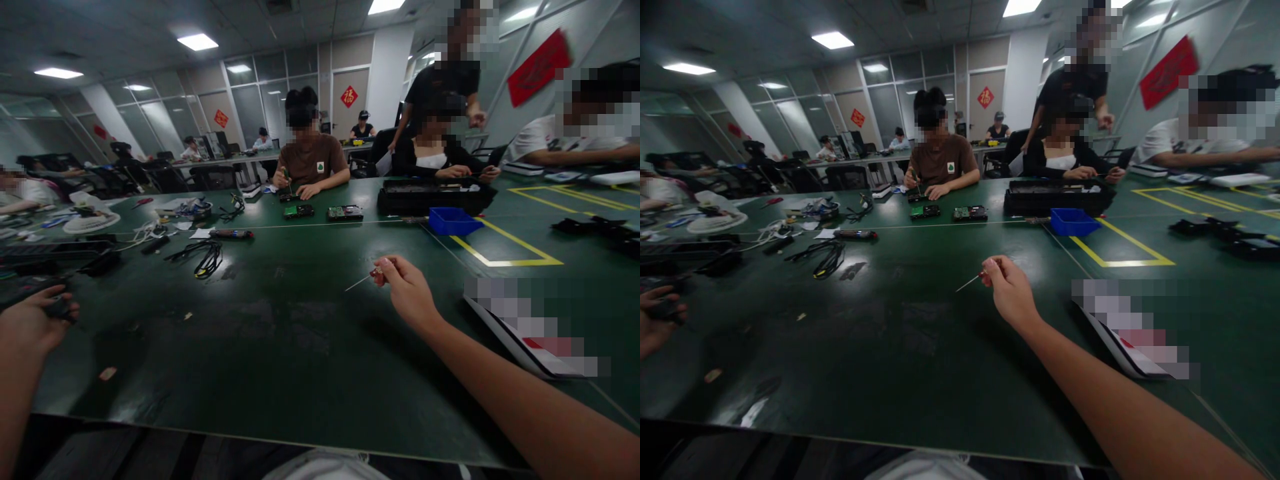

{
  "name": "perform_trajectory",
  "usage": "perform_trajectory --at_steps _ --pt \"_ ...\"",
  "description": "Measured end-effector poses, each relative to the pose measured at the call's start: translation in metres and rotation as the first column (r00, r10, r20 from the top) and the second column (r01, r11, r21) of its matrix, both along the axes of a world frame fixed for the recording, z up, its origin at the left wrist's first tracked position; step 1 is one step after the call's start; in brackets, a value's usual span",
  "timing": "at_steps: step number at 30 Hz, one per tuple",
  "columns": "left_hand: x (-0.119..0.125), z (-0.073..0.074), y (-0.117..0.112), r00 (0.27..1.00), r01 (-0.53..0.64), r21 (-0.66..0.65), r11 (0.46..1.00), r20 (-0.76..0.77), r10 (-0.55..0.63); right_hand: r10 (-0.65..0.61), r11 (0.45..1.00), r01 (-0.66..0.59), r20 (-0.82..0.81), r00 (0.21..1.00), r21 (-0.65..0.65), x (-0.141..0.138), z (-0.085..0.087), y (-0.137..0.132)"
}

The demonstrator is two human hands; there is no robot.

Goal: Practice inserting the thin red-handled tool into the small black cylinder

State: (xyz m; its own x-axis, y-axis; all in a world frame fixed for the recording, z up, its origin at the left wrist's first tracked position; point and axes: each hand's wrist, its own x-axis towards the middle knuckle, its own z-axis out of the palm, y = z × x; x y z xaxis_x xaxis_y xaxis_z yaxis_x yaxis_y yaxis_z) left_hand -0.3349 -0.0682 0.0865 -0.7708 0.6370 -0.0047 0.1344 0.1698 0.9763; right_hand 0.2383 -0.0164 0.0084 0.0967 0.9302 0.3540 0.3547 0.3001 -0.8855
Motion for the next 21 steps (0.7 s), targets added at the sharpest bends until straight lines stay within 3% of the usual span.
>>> perform_trajectory --at_steps 4,9,14,18,21 --pt "0.025 -0.001 0.018 0.993 0.012 0.114 0.993 0.119 -0.026 -0.009 1.0 0.009 0.002 1.0 0.008 -0.001 0.002 -0.001" --pt "0.084 -0.001 0.044 0.954 0.189 0.215 0.958 0.19 -0.231 -0.009 1.0 0.009 -0.02 1.0 0.012 -0.002 0.003 -0.001" --pt "0.157 -0.005 0.065 0.816 0.453 0.314 0.835 0.231 -0.53 -0.031 0.999 0.032 -0.023 0.999 0.016 -0.002 0.005 -0.002" --pt "0.221 -0.012 0.074 0.717 0.616 0.278 0.737 0.19 -0.671 -0.038 0.999 0.039 -0.039 0.999 0.018 -0.003 0.007 -0.004" --pt "0.266 -0.018 0.073 0.609 0.75 0.22 0.623 0.138 -0.781 -0.005 1.0 0.006 -0.086 0.996 0.014 -0.004 0.008 -0.005"
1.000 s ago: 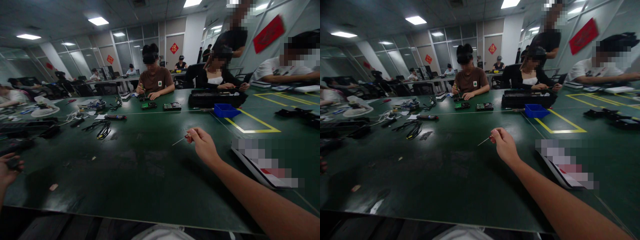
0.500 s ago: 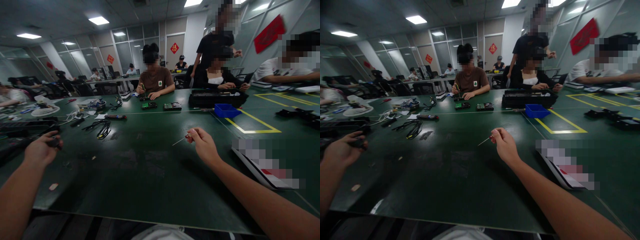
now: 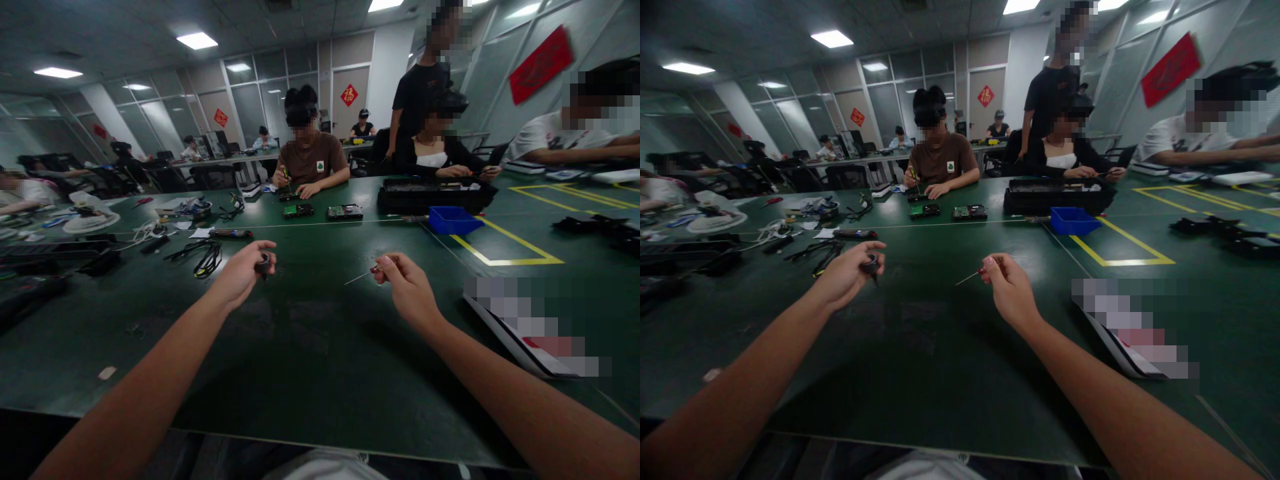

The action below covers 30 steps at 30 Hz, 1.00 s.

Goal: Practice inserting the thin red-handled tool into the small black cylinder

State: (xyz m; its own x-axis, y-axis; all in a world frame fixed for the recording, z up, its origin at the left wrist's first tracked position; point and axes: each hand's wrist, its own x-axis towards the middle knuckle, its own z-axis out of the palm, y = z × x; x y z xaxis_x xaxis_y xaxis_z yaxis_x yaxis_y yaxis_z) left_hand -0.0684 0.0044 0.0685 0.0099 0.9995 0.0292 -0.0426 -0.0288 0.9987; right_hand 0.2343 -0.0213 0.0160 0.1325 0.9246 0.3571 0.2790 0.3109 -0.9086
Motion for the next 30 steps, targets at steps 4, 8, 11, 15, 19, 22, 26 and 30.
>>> perform_trajectory --at_steps 4,8,11,15,19,22,26,30 --pt "0.051 -0.006 -0.01 0.945 0.208 0.023 0.978 -0.262 -0.195 0.027 1.0 -0.028 -0.032 0.999 -0.012 -0.001 0.001 -0.001" --pt "0.083 -0.018 -0.019 0.855 0.336 0.048 0.941 -0.434 -0.284 0.006 1.0 -0.005 0.045 0.999 -0.026 0.0 0.003 -0.001" --pt "0.092 -0.036 -0.025 0.791 0.377 0.007 0.926 -0.522 -0.318 -0.004 0.999 0.008 0.093 0.996 -0.041 0.001 0.005 -0.003" --pt "0.086 -0.061 -0.026 0.674 0.392 0.0 0.92 -0.681 -0.287 0.016 0.999 -0.014 0.052 0.999 -0.037 0.0 0.008 -0.006" --pt "0.078 -0.074 -0.017 0.679 0.38 0.095 0.92 -0.704 -0.208 0.08 0.997 -0.081 -0.047 0.996 0.001 -0.001 0.007 -0.006" --pt "0.075 -0.075 -0.008 0.71 0.372 0.167 0.913 -0.685 -0.164 0.138 0.99 -0.138 -0.081 0.987 0.009 -0.001 0.002 -0.004" --pt "0.074 -0.074 -0.004 0.753 0.351 0.281 0.893 -0.651 -0.091 0.187 0.982 -0.187 -0.085 0.979 0.009 -0.002 -0.003 -0.002" --pt "0.074 -0.077 -0.004 0.768 0.337 0.279 0.899 -0.634 -0.091 0.182 0.983 -0.183 -0.025 0.983 -0.015 -0.004 -0.005 -0.003"
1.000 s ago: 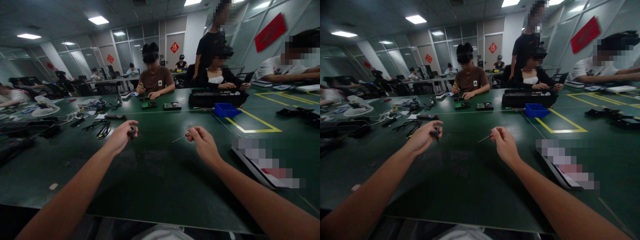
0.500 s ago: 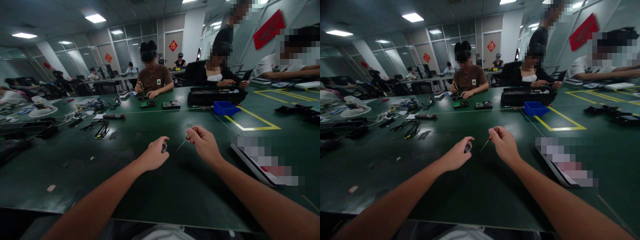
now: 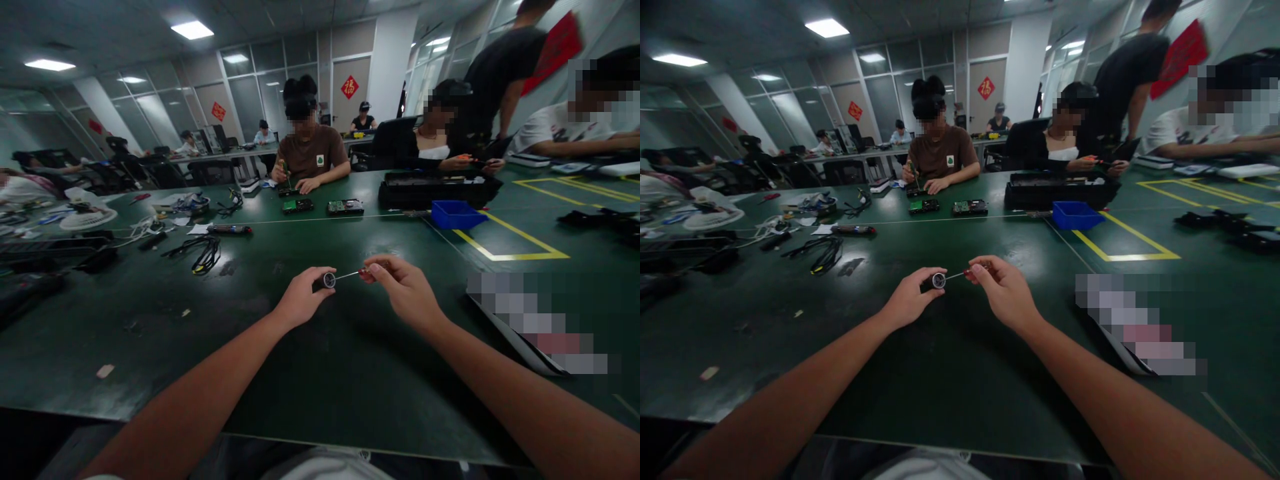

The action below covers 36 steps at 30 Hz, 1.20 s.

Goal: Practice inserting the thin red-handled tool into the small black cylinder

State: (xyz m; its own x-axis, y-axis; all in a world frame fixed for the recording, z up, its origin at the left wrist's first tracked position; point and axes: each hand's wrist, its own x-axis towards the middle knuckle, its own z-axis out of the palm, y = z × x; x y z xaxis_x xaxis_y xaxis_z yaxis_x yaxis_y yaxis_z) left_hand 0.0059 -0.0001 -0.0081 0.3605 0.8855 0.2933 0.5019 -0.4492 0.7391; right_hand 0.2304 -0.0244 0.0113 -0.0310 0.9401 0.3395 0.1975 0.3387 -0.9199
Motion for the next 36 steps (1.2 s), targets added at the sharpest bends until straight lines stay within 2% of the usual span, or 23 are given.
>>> perform_trajectory --at_steps 10,15,20,24,36 --pt "-0.002 -0.001 0.001 0.999 -0.016 0.033 0.999 -0.028 0.017 -0.091 0.996 0.089 0.083 0.992 0.024 -0.001 0.002 -0.002" --pt "-0.002 -0.001 0.0 0.999 -0.022 0.03 0.999 -0.038 0.023 -0.104 0.995 0.103 0.177 0.979 0.019 0.0 0.006 -0.004" --pt "-0.002 0.001 -0.001 0.999 -0.008 0.044 0.999 -0.052 0.01 -0.211 0.977 0.211 0.34 0.917 0.038 -0.001 0.013 -0.008" --pt "-0.002 0.002 -0.002 0.998 0.007 0.056 0.998 -0.063 -0.004 -0.278 0.96 0.26 0.4 0.873 0.102 -0.001 0.014 -0.01" --pt "-0.003 0.002 -0.001 0.998 0.008 0.057 0.998 -0.058 -0.004 -0.227 0.959 0.122 0.432 0.873 0.257 0.0 0.012 -0.011"
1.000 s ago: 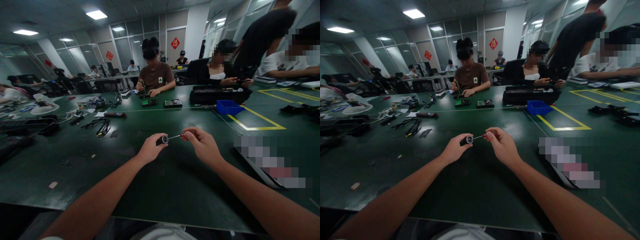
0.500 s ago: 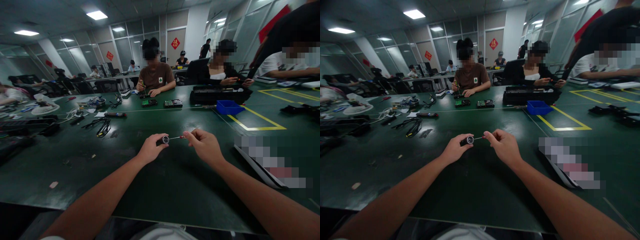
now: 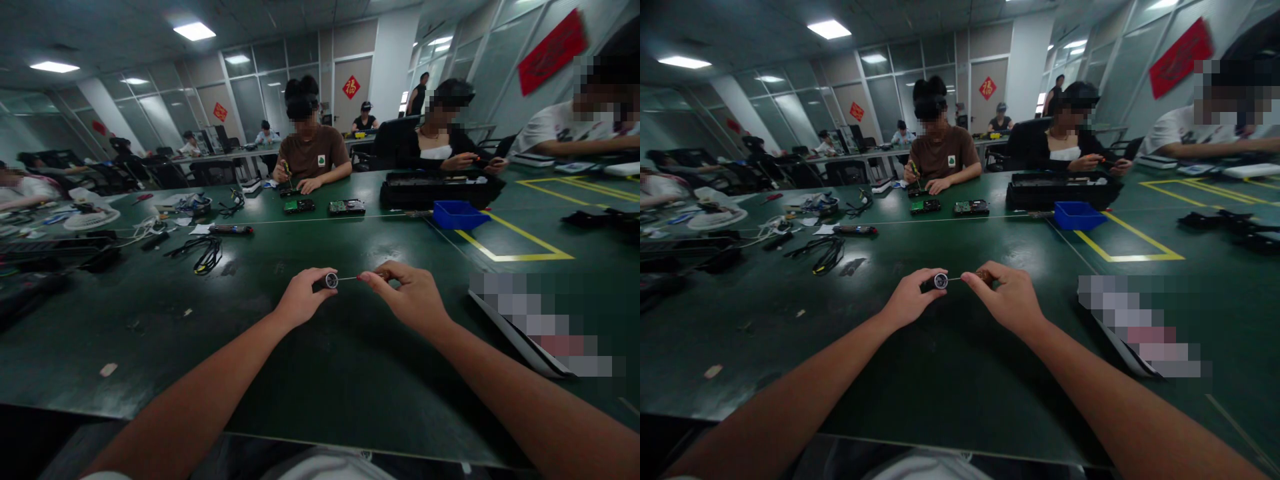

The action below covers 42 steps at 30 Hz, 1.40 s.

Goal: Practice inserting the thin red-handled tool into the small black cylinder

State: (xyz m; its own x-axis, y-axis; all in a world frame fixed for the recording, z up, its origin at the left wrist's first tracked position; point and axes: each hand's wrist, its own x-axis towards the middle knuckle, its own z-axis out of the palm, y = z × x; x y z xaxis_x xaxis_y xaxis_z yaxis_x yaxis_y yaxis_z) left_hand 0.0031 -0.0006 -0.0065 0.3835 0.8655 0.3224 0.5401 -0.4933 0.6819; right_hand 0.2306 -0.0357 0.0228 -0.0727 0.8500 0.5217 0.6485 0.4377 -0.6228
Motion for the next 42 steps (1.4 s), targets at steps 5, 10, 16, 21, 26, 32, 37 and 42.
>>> perform_trajectory --at_steps 5,10,16,21,26,32,37,42 --pt "0.0 -0.001 0.0 1.0 0.009 0.007 1.0 0.003 -0.009 0.167 0.986 -0.167 -0.028 0.986 -0.025 0.003 0.0 -0.001" --pt "-0.001 0.0 0.0 1.0 0.002 -0.006 1.0 0.003 -0.002 0.218 0.964 -0.225 -0.058 0.974 -0.143 0.002 0.0 -0.001" --pt "0.0 0.001 0.0 1.0 0.002 -0.01 1.0 -0.002 -0.002 0.131 0.972 -0.156 -0.15 0.98 -0.173 -0.002 -0.003 0.001" --pt "0.0 -0.001 0.001 1.0 -0.007 0.0 1.0 -0.006 0.007 0.099 0.953 -0.212 -0.439 0.893 -0.217 -0.006 -0.006 0.005" --pt "-0.001 0.004 -0.001 0.997 0.037 0.067 0.997 -0.071 -0.032 0.022 0.934 -0.268 -0.711 0.703 -0.236 -0.005 -0.016 0.017" --pt "-0.002 0.008 0.002 0.99 0.015 0.085 0.996 -0.143 -0.003 -0.086 0.861 -0.368 -0.815 0.574 -0.35 0.0 -0.023 0.027" --pt "-0.003 0.005 0.002 0.989 0.0 0.063 0.998 -0.149 0.009 -0.041 0.935 -0.236 -0.742 0.669 -0.264 -0.005 -0.026 0.024" --pt "-0.001 0.006 0.0 0.987 0.01 0.069 0.998 -0.158 0.001 -0.018 0.948 -0.208 -0.693 0.72 -0.24 -0.006 -0.026 0.021"
